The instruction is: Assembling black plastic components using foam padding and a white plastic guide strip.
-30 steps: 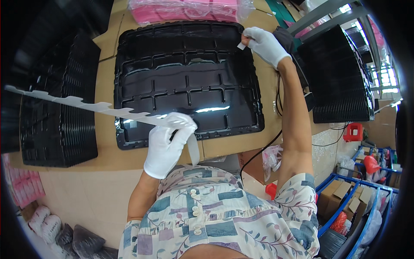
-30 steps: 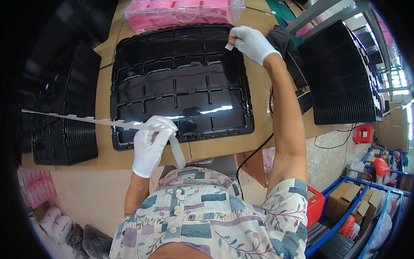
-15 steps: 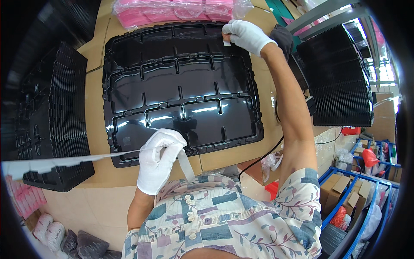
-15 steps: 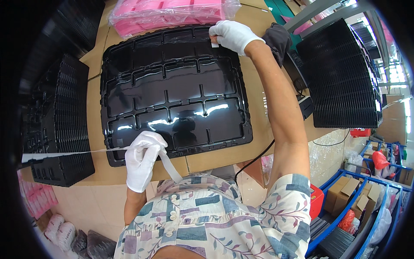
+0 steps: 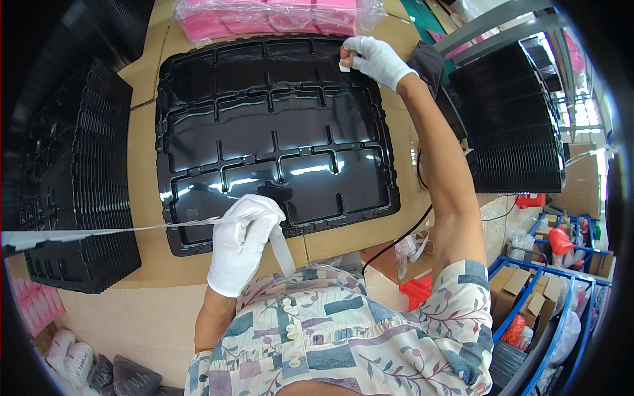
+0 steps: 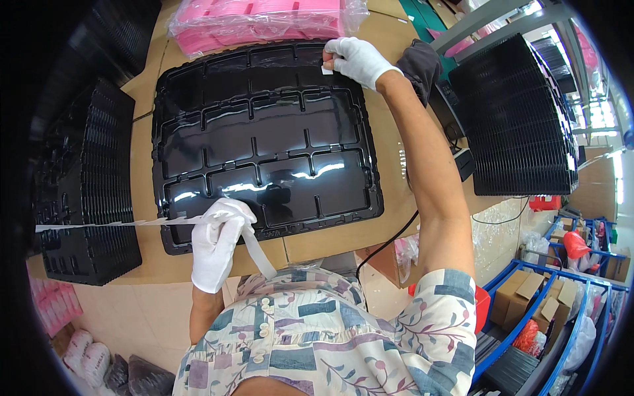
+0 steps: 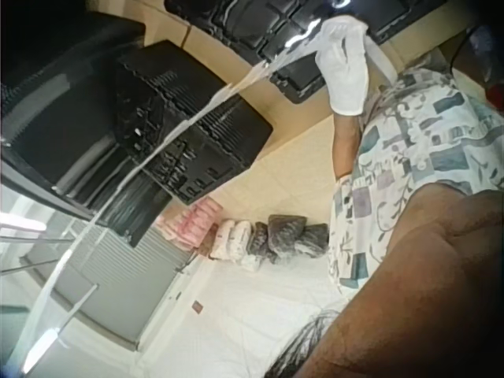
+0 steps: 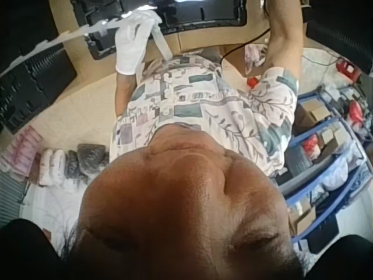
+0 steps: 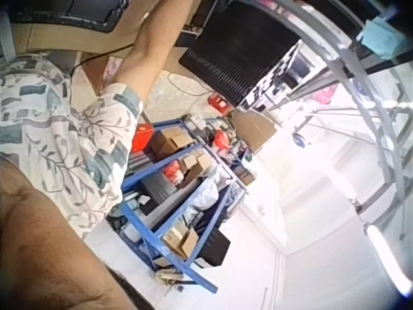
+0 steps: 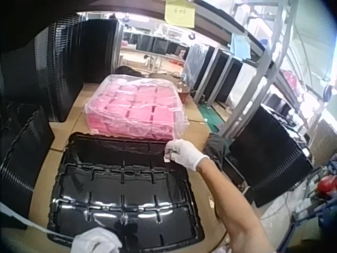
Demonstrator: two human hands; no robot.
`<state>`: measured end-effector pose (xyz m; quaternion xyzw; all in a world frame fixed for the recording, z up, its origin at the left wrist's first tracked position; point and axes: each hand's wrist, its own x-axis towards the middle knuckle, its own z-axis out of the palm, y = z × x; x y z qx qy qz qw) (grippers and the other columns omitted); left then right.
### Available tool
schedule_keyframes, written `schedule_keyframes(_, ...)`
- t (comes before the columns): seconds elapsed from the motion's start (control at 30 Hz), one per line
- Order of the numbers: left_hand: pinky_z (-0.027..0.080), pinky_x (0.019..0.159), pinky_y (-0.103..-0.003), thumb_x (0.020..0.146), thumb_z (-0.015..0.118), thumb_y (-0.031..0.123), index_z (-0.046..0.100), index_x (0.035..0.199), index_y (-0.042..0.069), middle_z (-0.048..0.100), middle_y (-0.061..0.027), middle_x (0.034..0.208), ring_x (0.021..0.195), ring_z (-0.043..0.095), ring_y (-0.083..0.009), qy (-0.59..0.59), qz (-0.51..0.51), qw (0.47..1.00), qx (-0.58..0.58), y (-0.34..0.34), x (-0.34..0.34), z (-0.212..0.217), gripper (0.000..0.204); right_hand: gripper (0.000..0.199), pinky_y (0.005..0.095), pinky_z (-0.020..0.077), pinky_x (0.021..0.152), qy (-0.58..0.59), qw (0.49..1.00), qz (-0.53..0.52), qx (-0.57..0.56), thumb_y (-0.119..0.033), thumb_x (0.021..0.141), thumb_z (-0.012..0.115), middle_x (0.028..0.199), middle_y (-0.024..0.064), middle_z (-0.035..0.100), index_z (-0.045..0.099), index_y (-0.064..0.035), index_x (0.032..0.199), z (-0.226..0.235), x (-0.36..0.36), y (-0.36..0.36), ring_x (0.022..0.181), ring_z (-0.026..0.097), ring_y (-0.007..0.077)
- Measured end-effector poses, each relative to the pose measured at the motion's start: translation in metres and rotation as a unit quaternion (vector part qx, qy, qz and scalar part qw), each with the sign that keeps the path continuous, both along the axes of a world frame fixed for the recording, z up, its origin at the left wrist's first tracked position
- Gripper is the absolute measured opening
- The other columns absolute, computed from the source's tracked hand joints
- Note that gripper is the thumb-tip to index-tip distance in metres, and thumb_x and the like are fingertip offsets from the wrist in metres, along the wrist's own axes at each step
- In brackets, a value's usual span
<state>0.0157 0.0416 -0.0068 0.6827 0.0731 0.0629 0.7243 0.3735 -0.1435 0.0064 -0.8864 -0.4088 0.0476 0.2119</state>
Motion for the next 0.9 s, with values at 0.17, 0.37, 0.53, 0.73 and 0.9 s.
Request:
schedule_keyframes(0.17,0.047,0.068,-0.027,0.091,0.058,0.001,0.067,0.09,-0.004,0.065,-0.0087,0.093,0.075,0.059,-0.0139,-0.003,0.007,1.0,0.01,0.0,0.0,0.0,0.01,0.014,0.0348,0.0491,0.072,0.03,0.998,-0.027,-0.039,-0.017,0.088,0.07,0.075,0.0115,0.063,0.066,-0.0046,0.093,0.006,0.003,0.0,0.072,0.061,0.025)
schedule_keyframes(0.37,0.047,0.07,-0.027,0.092,0.057,0.001,0.067,0.088,-0.004,0.065,-0.0093,0.092,0.076,0.059,-0.0151,0.031,0.021,0.999,0.016,0.002,-0.002,0.007,0.012,0.008,0.0397,0.0512,0.076,-0.067,0.99,0.013,-0.126,-0.01,0.088,0.06,0.082,0.0163,0.067,0.064,-0.0031,0.089,0.011,-0.005,0.009,0.08,0.065,0.0351)
schedule_keyframes(0.53,0.046,0.072,-0.028,0.093,0.055,0.003,0.066,0.087,-0.004,0.064,-0.0094,0.092,0.079,0.059,-0.0152,0.069,0.013,0.997,0.03,0.007,-0.012,0.01,0.015,0.014,0.0419,0.0522,0.081,-0.103,0.981,0.038,-0.163,-0.02,0.086,0.059,0.087,0.0143,0.07,0.067,-0.0077,0.088,0.015,-0.012,0.008,0.088,0.066,0.0349)
schedule_keyframes(0.73,0.047,0.072,-0.028,0.093,0.056,0.004,0.067,0.088,-0.004,0.065,-0.0098,0.095,0.079,0.06,-0.0158,0.084,0.027,0.996,0.016,0.006,-0.011,0.013,0.014,0.023,0.0394,0.0502,0.067,-0.347,0.908,0.1,-0.213,-0.03,0.083,0.068,0.077,0.0108,0.068,0.065,-0.0074,0.077,0.006,-0.029,0.01,0.076,0.068,0.0279)
schedule_keyframes(0.9,0.048,0.072,-0.028,0.093,0.056,0.004,0.066,0.088,-0.003,0.065,-0.0097,0.095,0.079,0.06,-0.0159,0.083,0.021,0.996,0.009,0.008,-0.013,0.012,0.013,0.012,0.0425,0.0503,0.07,-0.252,0.951,0.074,-0.164,-0.016,0.081,0.066,0.078,0.0123,0.066,0.062,-0.0064,0.076,0.009,-0.025,0.01,0.077,0.065,0.033)
